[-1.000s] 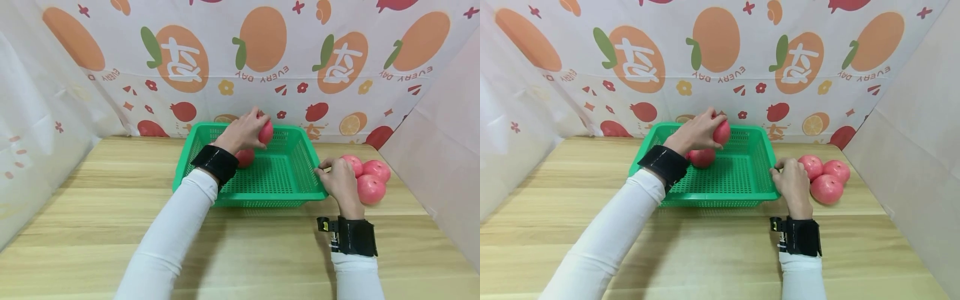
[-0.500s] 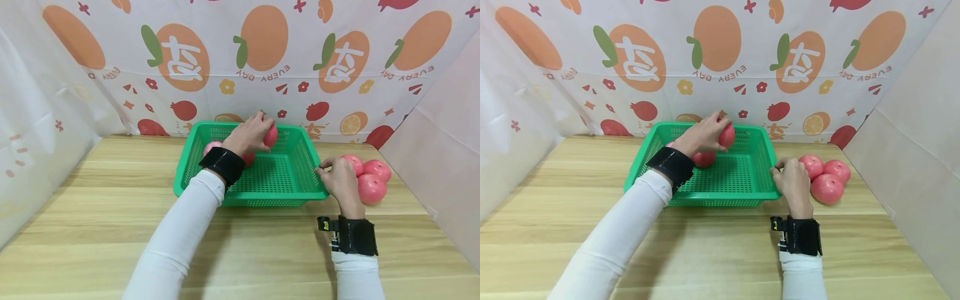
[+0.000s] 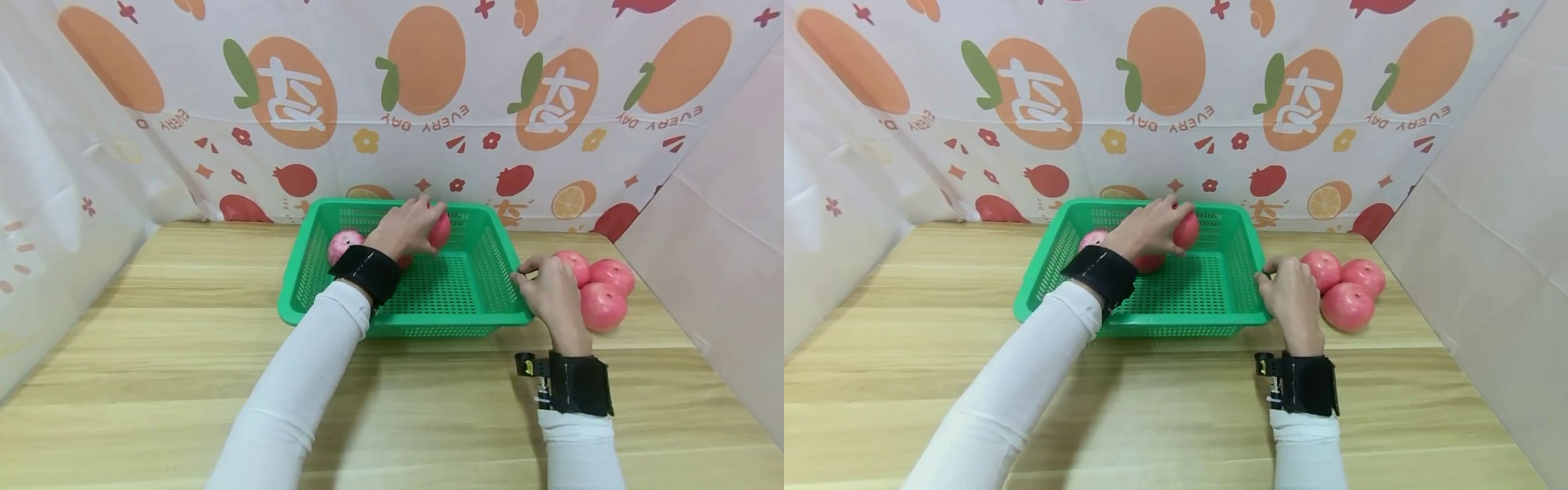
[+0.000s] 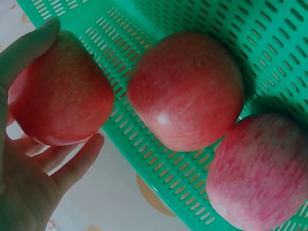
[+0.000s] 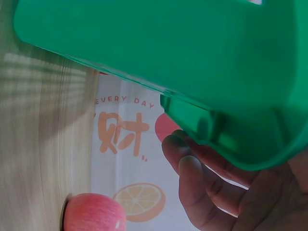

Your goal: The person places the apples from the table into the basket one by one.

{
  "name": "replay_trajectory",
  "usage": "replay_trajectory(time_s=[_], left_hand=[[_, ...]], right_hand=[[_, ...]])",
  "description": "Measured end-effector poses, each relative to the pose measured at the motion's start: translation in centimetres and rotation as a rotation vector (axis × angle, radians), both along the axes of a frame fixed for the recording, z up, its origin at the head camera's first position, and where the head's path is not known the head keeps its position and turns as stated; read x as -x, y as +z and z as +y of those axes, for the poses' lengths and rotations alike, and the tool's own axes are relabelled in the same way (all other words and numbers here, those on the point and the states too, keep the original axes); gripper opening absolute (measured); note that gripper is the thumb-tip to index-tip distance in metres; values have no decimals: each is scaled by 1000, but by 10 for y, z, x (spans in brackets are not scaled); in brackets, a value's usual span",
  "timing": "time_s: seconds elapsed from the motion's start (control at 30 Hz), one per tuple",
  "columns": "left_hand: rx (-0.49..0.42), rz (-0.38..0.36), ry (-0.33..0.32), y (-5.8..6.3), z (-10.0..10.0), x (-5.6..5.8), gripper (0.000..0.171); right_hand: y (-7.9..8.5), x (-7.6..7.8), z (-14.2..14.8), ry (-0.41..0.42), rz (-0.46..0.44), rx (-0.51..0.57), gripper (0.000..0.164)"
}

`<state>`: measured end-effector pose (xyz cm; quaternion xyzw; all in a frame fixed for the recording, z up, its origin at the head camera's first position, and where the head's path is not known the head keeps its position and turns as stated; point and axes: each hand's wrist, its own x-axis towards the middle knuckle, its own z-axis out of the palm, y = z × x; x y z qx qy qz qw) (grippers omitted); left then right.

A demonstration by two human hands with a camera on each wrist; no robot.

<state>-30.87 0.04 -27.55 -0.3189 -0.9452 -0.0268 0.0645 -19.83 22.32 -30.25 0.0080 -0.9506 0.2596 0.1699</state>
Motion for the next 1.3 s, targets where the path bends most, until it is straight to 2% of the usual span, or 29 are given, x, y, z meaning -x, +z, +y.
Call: replay_trajectory(time_s=[0.33,0.53,0.97,1.3], left_hand=[[94,56,-6,-3,6,1,77],[108,-19,-3,-6,9,3,77],[70,-171,-1,-10,17,6,89],[104,-178,2,-12,22,5,81]], right_hand=[[-1,0,0,-6,0,-5,17],[-2,1,-1,-8,-14,2,18],[-1,1,0,1,-10,4,17],[-2,2,0,5,6,12,17]])
